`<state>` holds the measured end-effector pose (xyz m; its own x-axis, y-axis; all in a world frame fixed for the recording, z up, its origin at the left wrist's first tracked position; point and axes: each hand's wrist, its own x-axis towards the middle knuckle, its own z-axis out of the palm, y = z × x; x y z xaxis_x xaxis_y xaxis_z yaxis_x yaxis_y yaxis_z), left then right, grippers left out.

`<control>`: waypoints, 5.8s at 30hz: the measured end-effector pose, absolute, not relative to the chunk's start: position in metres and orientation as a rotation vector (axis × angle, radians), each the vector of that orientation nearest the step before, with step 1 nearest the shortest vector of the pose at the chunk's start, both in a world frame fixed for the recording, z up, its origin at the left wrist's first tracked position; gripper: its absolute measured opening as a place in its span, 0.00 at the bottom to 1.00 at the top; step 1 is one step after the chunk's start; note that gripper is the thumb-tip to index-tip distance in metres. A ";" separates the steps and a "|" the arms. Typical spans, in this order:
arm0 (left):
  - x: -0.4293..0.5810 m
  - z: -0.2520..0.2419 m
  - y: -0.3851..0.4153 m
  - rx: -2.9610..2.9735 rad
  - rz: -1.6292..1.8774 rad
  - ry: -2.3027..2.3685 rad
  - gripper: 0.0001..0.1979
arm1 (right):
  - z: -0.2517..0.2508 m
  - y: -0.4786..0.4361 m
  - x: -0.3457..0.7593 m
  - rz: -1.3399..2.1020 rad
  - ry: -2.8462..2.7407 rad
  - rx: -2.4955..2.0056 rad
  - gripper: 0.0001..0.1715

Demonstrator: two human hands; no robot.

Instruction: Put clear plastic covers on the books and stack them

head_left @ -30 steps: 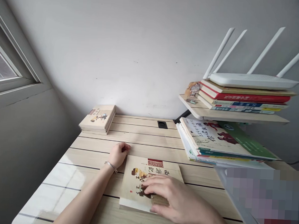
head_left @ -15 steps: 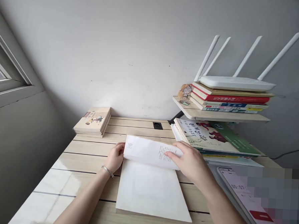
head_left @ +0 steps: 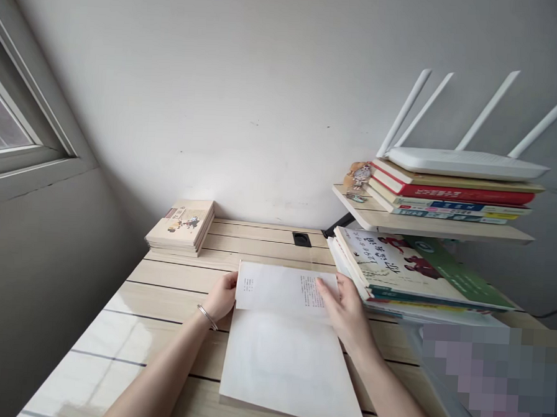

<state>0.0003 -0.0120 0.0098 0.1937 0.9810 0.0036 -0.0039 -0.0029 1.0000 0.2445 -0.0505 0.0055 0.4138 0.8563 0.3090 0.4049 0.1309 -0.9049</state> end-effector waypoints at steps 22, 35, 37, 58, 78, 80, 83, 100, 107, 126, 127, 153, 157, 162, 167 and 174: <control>-0.001 -0.002 -0.011 0.963 1.189 0.813 0.41 | 0.012 -0.065 0.227 0.340 -1.649 -1.769 0.28; 0.000 0.011 -0.017 1.115 1.146 0.868 0.33 | 0.034 -0.088 0.208 -0.258 -2.167 -1.081 0.20; 0.000 0.014 -0.019 1.137 1.150 0.874 0.32 | 0.039 -0.094 0.202 -0.224 -2.319 -0.922 0.20; -0.001 0.020 -0.024 1.081 1.138 0.728 0.35 | 0.034 -0.100 0.193 -0.258 -2.659 -0.790 0.39; -0.011 0.013 -0.021 1.016 1.086 0.591 0.42 | 0.020 -0.098 0.172 -0.462 -2.259 -1.479 0.27; -0.012 0.015 -0.022 0.997 1.078 0.601 0.41 | 0.020 -0.098 0.171 -0.476 -2.258 -1.494 0.27; -0.010 0.019 -0.025 0.977 1.067 0.643 0.38 | 0.019 -0.097 0.170 -0.500 -2.252 -1.515 0.27; 0.004 0.020 -0.034 1.101 1.111 0.763 0.28 | 0.016 -0.092 0.167 -0.455 -2.254 -1.530 0.28; 0.004 0.013 -0.031 1.154 1.175 0.908 0.25 | 0.034 -0.092 0.186 -0.443 -2.075 -1.478 0.25; 0.006 0.017 -0.035 1.150 1.233 1.036 0.22 | 0.024 -0.056 0.254 1.022 -1.036 -1.496 0.25; 0.007 0.018 -0.036 1.144 1.235 1.037 0.22 | 0.024 -0.056 0.255 1.056 -1.024 -1.480 0.25; 0.011 0.019 -0.037 1.140 1.261 1.100 0.27 | 0.027 -0.049 0.247 1.155 -0.543 -1.177 0.27; 0.013 0.014 -0.037 1.128 1.310 1.102 0.25 | 0.027 -0.049 0.247 1.157 -0.554 -1.162 0.26; 0.014 0.013 -0.039 1.143 1.320 1.115 0.23 | 0.026 -0.049 0.250 1.225 -0.566 -1.164 0.23; 0.017 0.019 -0.042 1.140 1.338 1.132 0.22 | 0.024 -0.050 0.254 1.347 -0.520 -1.143 0.22; 0.016 0.019 -0.043 1.114 1.347 1.136 0.21 | 0.029 -0.052 0.253 1.333 -0.613 -1.192 0.14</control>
<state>0.0164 -0.0430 0.0191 -0.0657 0.9970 0.0403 -0.1281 -0.0485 0.9906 0.2532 -0.0525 0.0289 0.2082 0.9382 -0.2763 -0.4006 -0.1759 -0.8992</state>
